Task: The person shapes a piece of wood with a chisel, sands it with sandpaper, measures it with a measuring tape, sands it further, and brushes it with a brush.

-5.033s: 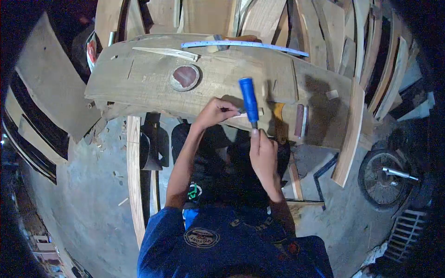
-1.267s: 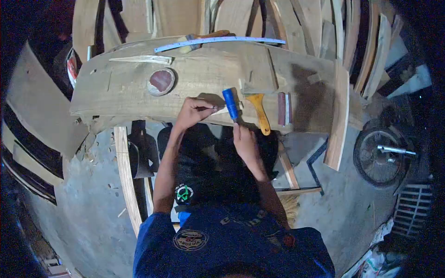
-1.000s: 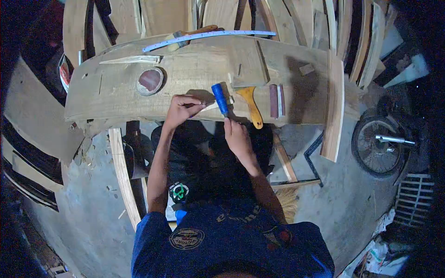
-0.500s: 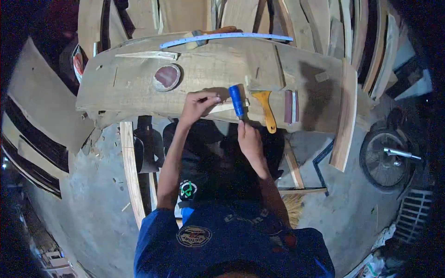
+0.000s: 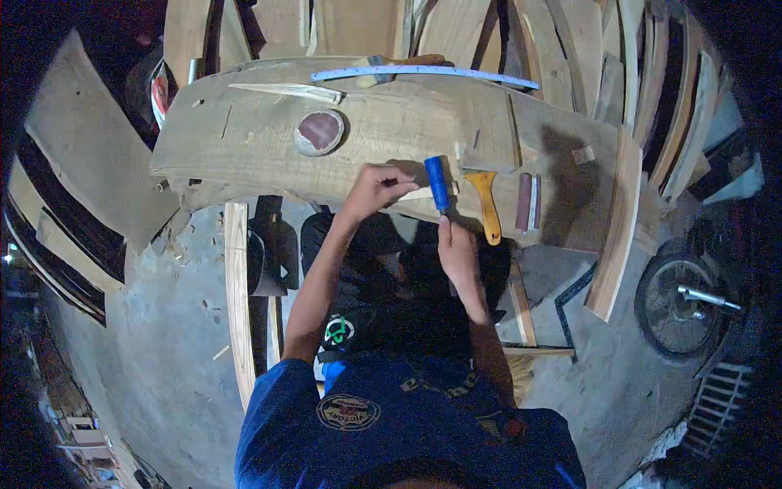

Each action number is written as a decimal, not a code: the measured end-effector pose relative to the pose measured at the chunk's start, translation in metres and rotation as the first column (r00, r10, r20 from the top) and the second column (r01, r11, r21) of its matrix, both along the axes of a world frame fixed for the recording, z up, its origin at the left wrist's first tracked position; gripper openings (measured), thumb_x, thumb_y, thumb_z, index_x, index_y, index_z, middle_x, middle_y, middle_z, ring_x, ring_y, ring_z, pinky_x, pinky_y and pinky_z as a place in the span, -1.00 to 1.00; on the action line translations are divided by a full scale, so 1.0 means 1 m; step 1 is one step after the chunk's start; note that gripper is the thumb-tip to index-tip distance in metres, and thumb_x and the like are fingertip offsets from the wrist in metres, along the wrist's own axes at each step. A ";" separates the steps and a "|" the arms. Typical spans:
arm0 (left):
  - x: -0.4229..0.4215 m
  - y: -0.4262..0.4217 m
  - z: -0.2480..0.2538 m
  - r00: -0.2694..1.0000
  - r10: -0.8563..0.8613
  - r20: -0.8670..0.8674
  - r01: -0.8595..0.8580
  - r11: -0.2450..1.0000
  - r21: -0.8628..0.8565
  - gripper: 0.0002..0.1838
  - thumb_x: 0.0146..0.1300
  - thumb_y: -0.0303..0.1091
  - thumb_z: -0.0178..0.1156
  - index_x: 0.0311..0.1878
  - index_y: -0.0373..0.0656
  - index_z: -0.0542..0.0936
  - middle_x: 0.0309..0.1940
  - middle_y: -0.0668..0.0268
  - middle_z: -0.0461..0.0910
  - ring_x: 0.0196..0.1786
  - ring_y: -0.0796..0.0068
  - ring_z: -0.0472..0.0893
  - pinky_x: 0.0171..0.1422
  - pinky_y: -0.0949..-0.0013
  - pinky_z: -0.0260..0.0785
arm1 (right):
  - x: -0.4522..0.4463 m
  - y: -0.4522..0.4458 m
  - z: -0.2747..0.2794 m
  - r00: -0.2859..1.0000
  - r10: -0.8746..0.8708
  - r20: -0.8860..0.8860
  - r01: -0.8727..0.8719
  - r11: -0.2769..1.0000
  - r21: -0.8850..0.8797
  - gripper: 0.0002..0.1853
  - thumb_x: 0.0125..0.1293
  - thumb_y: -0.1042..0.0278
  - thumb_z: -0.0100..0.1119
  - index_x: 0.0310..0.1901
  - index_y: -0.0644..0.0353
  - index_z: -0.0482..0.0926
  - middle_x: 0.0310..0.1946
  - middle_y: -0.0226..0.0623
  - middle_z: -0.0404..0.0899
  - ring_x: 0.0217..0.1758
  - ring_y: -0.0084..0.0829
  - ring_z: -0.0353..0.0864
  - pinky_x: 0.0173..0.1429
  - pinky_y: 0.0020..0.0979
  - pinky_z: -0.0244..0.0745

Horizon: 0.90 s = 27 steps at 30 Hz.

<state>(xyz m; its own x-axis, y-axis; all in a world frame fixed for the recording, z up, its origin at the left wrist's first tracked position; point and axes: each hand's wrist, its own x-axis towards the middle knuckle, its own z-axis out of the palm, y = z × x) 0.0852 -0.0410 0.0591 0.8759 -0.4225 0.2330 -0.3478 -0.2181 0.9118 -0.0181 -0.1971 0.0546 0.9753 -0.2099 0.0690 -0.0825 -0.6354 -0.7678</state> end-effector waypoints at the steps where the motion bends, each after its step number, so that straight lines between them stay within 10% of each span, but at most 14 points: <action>1: 0.000 0.000 0.000 1.000 -0.011 0.016 0.011 1.000 -0.002 -0.88 -0.08 -0.42 0.22 -0.49 -0.28 0.54 -0.67 0.32 0.44 -0.59 0.63 0.38 -0.51 0.53 0.22 | 0.001 0.000 0.007 1.000 0.018 0.026 -0.018 1.000 -0.009 -0.64 0.23 0.23 -0.22 -0.53 0.34 0.41 -0.63 0.06 0.39 -0.53 0.03 0.40 -0.53 -0.18 0.22; 19: 0.004 0.001 0.002 0.981 -0.044 0.189 0.054 0.998 -0.044 -0.87 -0.13 -0.42 0.24 -0.47 -0.24 0.58 -0.58 0.21 0.53 -0.52 0.51 0.50 -0.39 0.48 0.32 | -0.012 0.020 0.072 0.998 0.014 0.058 -0.016 0.999 0.040 -0.68 0.23 0.27 -0.18 -0.56 0.32 0.36 -0.73 0.03 0.32 -0.63 -0.03 0.38 -0.61 -0.19 0.16; 21: 0.000 0.003 0.007 0.996 -0.033 0.079 0.033 0.999 0.008 -0.87 -0.12 -0.41 0.24 -0.46 -0.24 0.57 -0.56 0.20 0.54 -0.48 0.48 0.52 -0.37 0.47 0.33 | -0.002 0.016 0.041 0.976 0.109 0.190 -0.070 0.978 -0.198 -0.70 0.22 0.29 -0.17 -0.58 0.31 0.34 -0.78 -0.02 0.27 -0.69 -0.07 0.35 -0.64 -0.22 0.12; 27: 0.001 0.002 0.002 0.999 -0.033 0.018 0.032 0.998 0.052 -0.87 -0.10 -0.42 0.23 -0.45 -0.25 0.57 -0.59 0.22 0.54 -0.51 0.56 0.50 -0.38 0.50 0.33 | -0.014 0.021 0.089 1.000 0.025 0.019 -0.024 1.000 -0.018 -0.67 0.23 0.26 -0.19 -0.57 0.33 0.35 -0.71 0.03 0.34 -0.60 0.01 0.37 -0.59 -0.17 0.17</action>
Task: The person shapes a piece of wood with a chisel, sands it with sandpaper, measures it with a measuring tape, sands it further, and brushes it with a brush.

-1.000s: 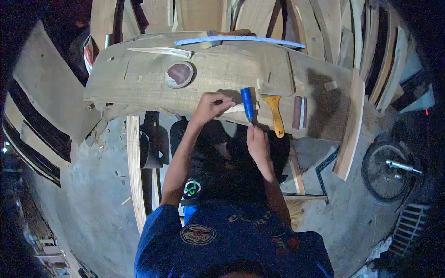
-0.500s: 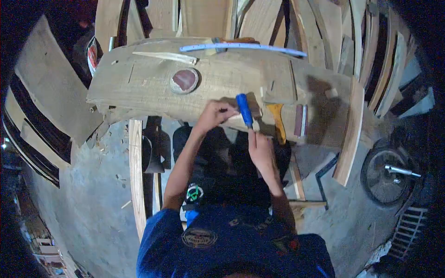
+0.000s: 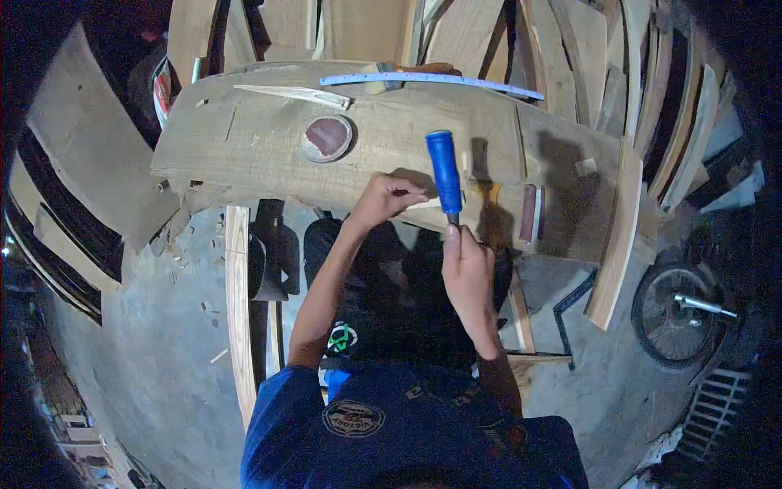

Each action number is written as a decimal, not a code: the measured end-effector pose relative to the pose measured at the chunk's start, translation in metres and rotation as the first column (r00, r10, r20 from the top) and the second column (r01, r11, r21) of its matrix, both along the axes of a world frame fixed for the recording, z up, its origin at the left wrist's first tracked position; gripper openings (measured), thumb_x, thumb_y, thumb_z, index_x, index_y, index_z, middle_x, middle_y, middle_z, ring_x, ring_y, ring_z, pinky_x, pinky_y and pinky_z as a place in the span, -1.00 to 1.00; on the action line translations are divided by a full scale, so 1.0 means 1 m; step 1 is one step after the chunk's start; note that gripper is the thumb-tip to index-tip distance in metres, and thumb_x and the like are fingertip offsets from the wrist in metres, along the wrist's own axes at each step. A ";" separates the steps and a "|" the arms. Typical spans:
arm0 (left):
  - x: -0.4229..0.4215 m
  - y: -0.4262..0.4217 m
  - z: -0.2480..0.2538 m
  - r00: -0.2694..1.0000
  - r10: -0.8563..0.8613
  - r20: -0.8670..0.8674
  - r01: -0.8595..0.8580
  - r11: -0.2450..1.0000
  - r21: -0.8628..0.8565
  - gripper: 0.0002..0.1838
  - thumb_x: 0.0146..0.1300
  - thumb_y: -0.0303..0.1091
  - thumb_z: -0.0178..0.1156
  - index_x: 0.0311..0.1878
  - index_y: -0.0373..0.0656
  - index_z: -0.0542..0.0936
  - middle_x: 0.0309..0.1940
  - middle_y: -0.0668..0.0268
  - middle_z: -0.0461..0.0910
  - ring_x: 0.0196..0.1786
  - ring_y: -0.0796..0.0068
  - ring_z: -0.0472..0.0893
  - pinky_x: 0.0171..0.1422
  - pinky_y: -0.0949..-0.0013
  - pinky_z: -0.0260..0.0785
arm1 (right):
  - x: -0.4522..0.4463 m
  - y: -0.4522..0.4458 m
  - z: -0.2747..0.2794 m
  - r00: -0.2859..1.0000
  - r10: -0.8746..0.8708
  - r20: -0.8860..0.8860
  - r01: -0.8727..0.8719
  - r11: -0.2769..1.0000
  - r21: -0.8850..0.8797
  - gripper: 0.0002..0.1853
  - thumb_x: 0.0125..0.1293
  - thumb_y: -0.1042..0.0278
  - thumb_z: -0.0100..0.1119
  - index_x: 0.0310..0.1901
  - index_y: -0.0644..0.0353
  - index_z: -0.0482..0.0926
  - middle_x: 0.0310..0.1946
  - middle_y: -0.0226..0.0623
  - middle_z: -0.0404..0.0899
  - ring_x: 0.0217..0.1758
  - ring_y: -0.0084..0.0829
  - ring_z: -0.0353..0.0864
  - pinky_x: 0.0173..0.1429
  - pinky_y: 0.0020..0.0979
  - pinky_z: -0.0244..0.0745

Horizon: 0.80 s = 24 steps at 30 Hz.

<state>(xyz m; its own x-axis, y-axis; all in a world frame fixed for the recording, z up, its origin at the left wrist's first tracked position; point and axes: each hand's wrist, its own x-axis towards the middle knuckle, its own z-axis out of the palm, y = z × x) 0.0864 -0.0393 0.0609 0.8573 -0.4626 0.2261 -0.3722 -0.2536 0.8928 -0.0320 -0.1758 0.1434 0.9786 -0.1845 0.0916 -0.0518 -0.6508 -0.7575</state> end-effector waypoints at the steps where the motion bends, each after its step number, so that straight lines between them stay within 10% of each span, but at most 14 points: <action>1: -0.001 -0.001 0.003 0.997 -0.002 0.071 0.006 0.999 -0.054 -0.88 -0.10 -0.42 0.23 -0.45 -0.25 0.57 -0.63 0.23 0.53 -0.57 0.57 0.48 -0.41 0.50 0.32 | 0.004 0.000 -0.013 0.999 0.032 0.029 -0.030 0.998 -0.048 -0.67 0.23 0.26 -0.19 -0.57 0.33 0.35 -0.72 0.02 0.34 -0.61 0.00 0.37 -0.59 -0.17 0.16; 16: -0.001 0.000 -0.004 0.999 -0.011 0.039 0.011 1.000 0.006 -0.89 -0.12 -0.43 0.24 -0.46 -0.21 0.58 -0.56 0.24 0.55 -0.51 0.51 0.51 -0.38 0.48 0.33 | 0.011 -0.013 -0.039 0.994 -0.056 0.095 0.048 0.995 0.087 -0.63 0.24 0.21 -0.22 -0.57 0.34 0.37 -0.72 0.06 0.30 -0.62 0.03 0.33 -0.56 -0.16 0.15; 20: 0.003 0.001 -0.001 0.993 -0.014 0.117 0.021 0.998 -0.058 -0.91 -0.13 -0.48 0.23 -0.48 -0.25 0.57 -0.53 0.23 0.55 -0.49 0.52 0.51 -0.36 0.51 0.33 | 0.014 -0.025 -0.108 1.000 -0.005 0.024 0.008 0.991 -0.134 -0.64 0.23 0.23 -0.22 -0.55 0.34 0.39 -0.61 0.08 0.38 -0.45 0.04 0.41 -0.48 -0.14 0.26; 24: 0.001 0.015 0.001 0.972 0.060 -0.226 -0.150 0.903 -0.402 -0.92 -0.10 -0.52 0.22 -0.49 -0.32 0.57 -0.50 0.27 0.57 -0.42 0.63 0.51 -0.31 0.58 0.33 | 0.015 -0.017 -0.090 0.997 -0.018 -0.075 0.015 0.999 -0.042 -0.65 0.23 0.24 -0.22 -0.53 0.35 0.40 -0.59 0.09 0.39 -0.43 0.05 0.40 -0.47 -0.11 0.26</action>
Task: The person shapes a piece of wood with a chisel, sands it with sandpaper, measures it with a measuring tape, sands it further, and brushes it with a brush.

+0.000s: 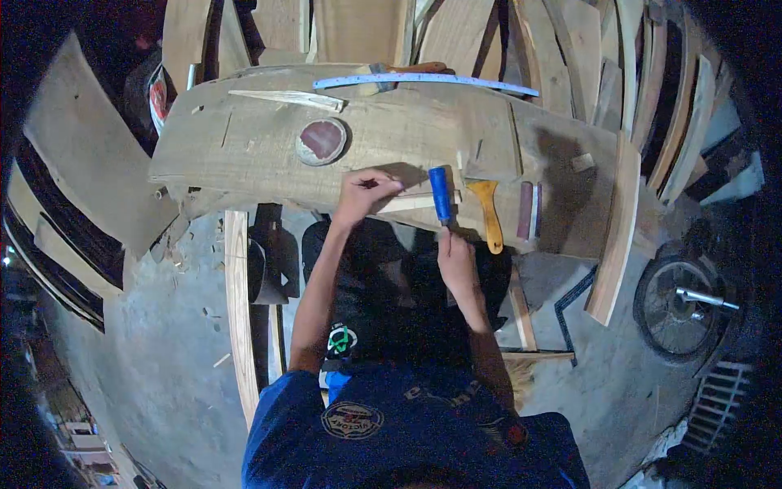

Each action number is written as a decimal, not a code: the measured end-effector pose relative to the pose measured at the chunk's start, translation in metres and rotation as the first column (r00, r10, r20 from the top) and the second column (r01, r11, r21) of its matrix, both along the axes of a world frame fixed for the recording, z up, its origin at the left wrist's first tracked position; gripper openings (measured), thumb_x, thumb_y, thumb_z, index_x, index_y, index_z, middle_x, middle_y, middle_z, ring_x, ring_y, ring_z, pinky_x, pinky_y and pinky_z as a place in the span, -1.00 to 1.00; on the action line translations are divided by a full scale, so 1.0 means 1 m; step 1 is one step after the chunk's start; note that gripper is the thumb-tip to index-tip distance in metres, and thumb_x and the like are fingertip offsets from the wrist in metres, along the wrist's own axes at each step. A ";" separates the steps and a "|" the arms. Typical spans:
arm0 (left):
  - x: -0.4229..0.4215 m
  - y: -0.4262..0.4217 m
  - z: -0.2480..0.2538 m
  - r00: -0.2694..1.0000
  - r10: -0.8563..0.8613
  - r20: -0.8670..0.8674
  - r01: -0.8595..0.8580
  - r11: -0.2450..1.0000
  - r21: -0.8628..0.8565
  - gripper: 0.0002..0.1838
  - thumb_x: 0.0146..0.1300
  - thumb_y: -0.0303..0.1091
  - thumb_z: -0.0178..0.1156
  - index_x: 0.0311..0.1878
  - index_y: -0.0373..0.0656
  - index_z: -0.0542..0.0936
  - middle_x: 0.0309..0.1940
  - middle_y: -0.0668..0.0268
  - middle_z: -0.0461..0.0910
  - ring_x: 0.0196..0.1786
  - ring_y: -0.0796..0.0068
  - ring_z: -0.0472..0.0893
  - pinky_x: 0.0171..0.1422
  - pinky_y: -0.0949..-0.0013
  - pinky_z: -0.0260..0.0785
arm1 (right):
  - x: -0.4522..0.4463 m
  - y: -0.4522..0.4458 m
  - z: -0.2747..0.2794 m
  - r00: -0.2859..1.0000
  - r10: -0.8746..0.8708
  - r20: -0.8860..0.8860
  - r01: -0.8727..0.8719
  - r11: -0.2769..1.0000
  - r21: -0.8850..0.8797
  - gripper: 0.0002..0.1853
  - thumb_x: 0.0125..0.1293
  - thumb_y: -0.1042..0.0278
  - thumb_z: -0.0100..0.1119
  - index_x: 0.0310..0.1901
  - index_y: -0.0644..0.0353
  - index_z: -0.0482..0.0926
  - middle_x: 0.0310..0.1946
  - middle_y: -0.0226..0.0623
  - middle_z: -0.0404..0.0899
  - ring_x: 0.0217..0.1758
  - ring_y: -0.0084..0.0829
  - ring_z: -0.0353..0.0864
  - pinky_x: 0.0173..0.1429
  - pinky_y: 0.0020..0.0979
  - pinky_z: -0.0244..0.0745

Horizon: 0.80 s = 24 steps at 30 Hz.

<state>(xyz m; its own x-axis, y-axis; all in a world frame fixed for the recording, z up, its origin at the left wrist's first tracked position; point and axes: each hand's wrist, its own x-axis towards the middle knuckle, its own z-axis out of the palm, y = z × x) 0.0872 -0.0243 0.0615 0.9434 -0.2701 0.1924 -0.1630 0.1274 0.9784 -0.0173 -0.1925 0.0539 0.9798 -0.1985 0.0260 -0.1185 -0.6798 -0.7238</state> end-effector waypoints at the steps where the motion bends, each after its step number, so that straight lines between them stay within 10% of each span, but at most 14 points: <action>1: 0.000 -0.004 0.003 0.999 -0.011 0.033 0.007 0.993 0.117 -0.92 -0.11 -0.51 0.23 -0.49 -0.31 0.57 -0.50 0.27 0.57 -0.42 0.63 0.51 -0.31 0.58 0.33 | -0.001 0.000 0.006 0.997 0.000 -0.081 0.003 0.999 0.042 -0.65 0.23 0.23 -0.22 -0.51 0.35 0.40 -0.57 0.10 0.39 -0.42 0.06 0.40 -0.46 -0.11 0.26; 24: -0.001 -0.017 0.000 0.993 -0.011 0.120 -0.033 0.935 0.354 -0.86 -0.09 -0.42 0.25 -0.58 -0.30 0.52 -0.70 0.38 0.44 -0.62 0.69 0.35 -0.54 0.56 0.20 | -0.001 -0.006 -0.010 0.999 0.003 -0.046 -0.002 1.000 0.026 -0.62 0.25 0.20 -0.26 -0.50 0.33 0.42 -0.57 0.09 0.40 -0.42 0.06 0.39 -0.43 -0.13 0.28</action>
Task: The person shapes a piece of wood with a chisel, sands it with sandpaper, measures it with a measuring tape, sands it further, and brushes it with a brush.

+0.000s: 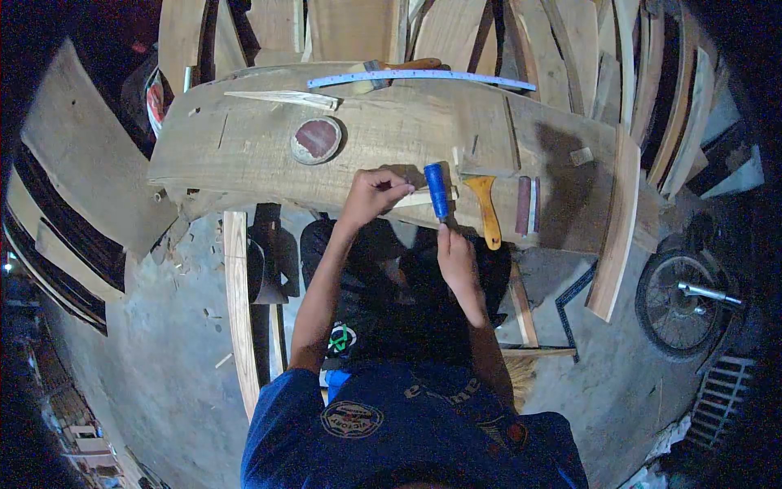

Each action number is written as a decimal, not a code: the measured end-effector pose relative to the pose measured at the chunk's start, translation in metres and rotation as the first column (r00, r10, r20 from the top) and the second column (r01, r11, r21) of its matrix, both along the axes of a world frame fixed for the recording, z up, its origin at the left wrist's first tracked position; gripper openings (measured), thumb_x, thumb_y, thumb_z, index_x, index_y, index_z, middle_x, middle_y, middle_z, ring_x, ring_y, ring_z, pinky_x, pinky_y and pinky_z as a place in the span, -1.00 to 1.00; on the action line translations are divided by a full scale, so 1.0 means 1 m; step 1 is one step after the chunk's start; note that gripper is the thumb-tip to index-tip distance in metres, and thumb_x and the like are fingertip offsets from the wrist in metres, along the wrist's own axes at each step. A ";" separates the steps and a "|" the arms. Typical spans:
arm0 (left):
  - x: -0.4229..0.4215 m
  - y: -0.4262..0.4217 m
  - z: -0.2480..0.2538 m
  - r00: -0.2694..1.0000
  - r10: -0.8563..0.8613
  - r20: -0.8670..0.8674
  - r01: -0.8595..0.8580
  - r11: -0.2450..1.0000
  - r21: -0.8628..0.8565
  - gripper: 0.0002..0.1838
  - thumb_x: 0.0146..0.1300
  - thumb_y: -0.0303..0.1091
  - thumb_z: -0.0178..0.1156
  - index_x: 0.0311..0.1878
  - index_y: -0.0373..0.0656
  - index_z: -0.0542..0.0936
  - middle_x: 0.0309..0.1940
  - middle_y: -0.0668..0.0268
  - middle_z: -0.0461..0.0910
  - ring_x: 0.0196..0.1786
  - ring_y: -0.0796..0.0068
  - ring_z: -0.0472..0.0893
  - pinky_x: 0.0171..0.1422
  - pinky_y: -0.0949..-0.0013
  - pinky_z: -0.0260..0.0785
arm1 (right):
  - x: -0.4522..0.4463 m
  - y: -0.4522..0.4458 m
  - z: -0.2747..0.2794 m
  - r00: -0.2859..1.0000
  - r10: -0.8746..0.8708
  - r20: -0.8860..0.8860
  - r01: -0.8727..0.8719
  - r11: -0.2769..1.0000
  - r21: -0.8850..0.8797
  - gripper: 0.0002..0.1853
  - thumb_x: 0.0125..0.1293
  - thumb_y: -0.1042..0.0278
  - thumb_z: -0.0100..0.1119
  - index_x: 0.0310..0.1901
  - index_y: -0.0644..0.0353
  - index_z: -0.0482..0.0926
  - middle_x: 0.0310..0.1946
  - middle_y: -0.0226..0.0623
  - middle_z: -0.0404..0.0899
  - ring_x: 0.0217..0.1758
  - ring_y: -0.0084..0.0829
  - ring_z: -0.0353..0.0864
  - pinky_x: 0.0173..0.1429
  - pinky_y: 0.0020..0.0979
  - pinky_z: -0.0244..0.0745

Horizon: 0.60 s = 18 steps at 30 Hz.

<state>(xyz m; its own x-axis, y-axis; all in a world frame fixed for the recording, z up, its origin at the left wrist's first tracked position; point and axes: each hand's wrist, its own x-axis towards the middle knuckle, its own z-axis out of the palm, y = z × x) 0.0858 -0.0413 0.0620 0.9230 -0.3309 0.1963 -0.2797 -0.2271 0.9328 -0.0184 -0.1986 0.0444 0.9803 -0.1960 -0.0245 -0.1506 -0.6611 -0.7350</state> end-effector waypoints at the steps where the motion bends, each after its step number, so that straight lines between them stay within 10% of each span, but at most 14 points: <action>1: 0.000 0.000 -0.002 1.000 -0.001 0.001 0.001 1.000 0.001 -0.86 -0.09 -0.42 0.25 -0.58 -0.30 0.52 -0.70 0.38 0.44 -0.62 0.69 0.35 -0.54 0.56 0.20 | 0.000 0.000 0.000 1.000 0.007 -0.005 -0.007 1.000 -0.010 -0.62 0.25 0.19 -0.26 -0.50 0.33 0.42 -0.57 0.10 0.40 -0.42 0.06 0.40 -0.43 -0.13 0.28; 18: 0.003 0.001 -0.001 0.985 -0.135 0.111 0.131 0.991 0.037 -0.89 -0.13 -0.48 0.24 -0.49 -0.28 0.54 -0.58 0.23 0.50 -0.51 0.50 0.46 -0.40 0.48 0.29 | -0.001 0.017 0.051 0.985 0.075 0.153 -0.062 0.994 -0.089 -0.70 0.23 0.29 -0.20 -0.56 0.31 0.35 -0.73 0.00 0.33 -0.61 0.00 0.36 -0.56 -0.18 0.18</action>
